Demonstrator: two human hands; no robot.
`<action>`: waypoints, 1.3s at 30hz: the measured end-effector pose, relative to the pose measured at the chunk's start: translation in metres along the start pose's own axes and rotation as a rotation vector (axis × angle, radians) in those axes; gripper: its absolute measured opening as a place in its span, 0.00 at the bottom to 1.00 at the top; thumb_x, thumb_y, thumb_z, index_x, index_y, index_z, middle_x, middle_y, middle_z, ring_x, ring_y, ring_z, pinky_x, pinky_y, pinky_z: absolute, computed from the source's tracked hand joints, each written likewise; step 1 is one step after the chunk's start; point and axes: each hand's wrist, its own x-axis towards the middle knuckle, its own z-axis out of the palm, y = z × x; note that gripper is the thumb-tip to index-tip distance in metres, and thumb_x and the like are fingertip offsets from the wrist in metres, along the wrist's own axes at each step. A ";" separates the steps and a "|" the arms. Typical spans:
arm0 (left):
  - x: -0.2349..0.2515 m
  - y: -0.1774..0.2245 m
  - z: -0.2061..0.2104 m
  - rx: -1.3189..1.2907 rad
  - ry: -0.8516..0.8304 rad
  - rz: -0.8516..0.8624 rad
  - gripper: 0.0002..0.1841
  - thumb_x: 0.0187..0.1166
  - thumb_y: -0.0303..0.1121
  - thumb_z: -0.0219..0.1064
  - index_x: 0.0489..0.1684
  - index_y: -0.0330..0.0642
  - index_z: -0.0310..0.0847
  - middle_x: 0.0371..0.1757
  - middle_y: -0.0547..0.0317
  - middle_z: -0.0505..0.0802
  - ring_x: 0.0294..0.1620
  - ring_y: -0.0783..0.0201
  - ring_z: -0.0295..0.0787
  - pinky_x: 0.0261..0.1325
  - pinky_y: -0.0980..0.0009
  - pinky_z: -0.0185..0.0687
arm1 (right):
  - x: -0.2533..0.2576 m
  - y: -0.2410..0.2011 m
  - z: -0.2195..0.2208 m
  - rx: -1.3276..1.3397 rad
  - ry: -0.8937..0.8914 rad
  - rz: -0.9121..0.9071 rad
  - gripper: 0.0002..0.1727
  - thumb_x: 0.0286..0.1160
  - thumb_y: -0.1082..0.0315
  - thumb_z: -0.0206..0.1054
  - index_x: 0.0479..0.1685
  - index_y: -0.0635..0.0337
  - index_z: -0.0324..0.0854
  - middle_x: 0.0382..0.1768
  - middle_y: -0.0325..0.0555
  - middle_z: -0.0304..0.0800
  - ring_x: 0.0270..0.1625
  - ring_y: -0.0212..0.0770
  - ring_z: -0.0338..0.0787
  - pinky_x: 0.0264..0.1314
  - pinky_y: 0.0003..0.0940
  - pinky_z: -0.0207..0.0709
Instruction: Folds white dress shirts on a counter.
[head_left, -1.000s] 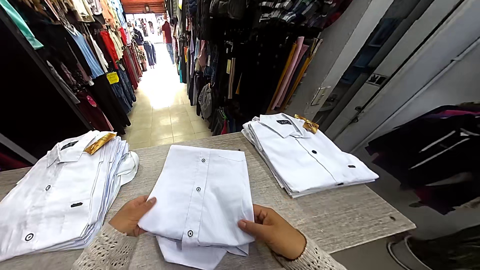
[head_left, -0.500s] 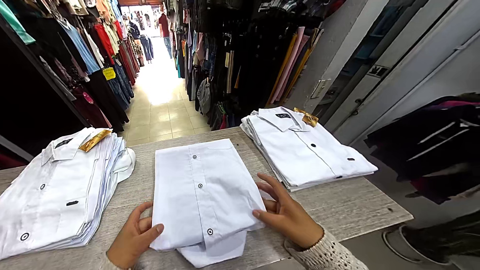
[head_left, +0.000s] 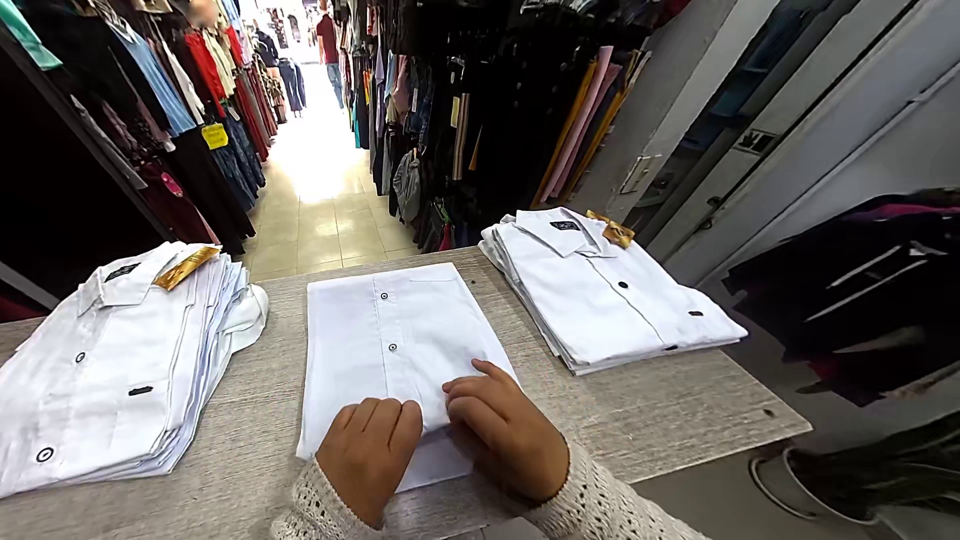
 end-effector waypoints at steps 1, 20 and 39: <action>0.006 -0.001 -0.002 0.051 0.044 0.014 0.08 0.77 0.27 0.61 0.33 0.40 0.87 0.27 0.54 0.91 0.28 0.57 0.89 0.30 0.67 0.81 | 0.003 0.002 0.001 -0.018 0.042 -0.020 0.06 0.80 0.71 0.61 0.35 0.54 0.80 0.38 0.43 0.93 0.50 0.40 0.94 0.68 0.44 0.81; 0.000 -0.006 0.018 -0.042 -0.087 0.060 0.07 0.71 0.23 0.62 0.34 0.37 0.89 0.25 0.49 0.89 0.22 0.52 0.88 0.20 0.62 0.78 | -0.013 0.020 -0.002 -0.040 -0.192 0.049 0.07 0.69 0.79 0.64 0.36 0.59 0.86 0.33 0.51 0.90 0.38 0.52 0.92 0.40 0.44 0.87; -0.095 -0.049 -0.047 -0.154 -0.131 -0.161 0.10 0.83 0.33 0.63 0.48 0.43 0.92 0.45 0.53 0.97 0.52 0.64 0.94 0.63 0.76 0.83 | -0.069 0.064 -0.045 0.169 -0.290 0.175 0.17 0.81 0.63 0.64 0.65 0.53 0.88 0.64 0.51 0.91 0.68 0.46 0.89 0.74 0.37 0.79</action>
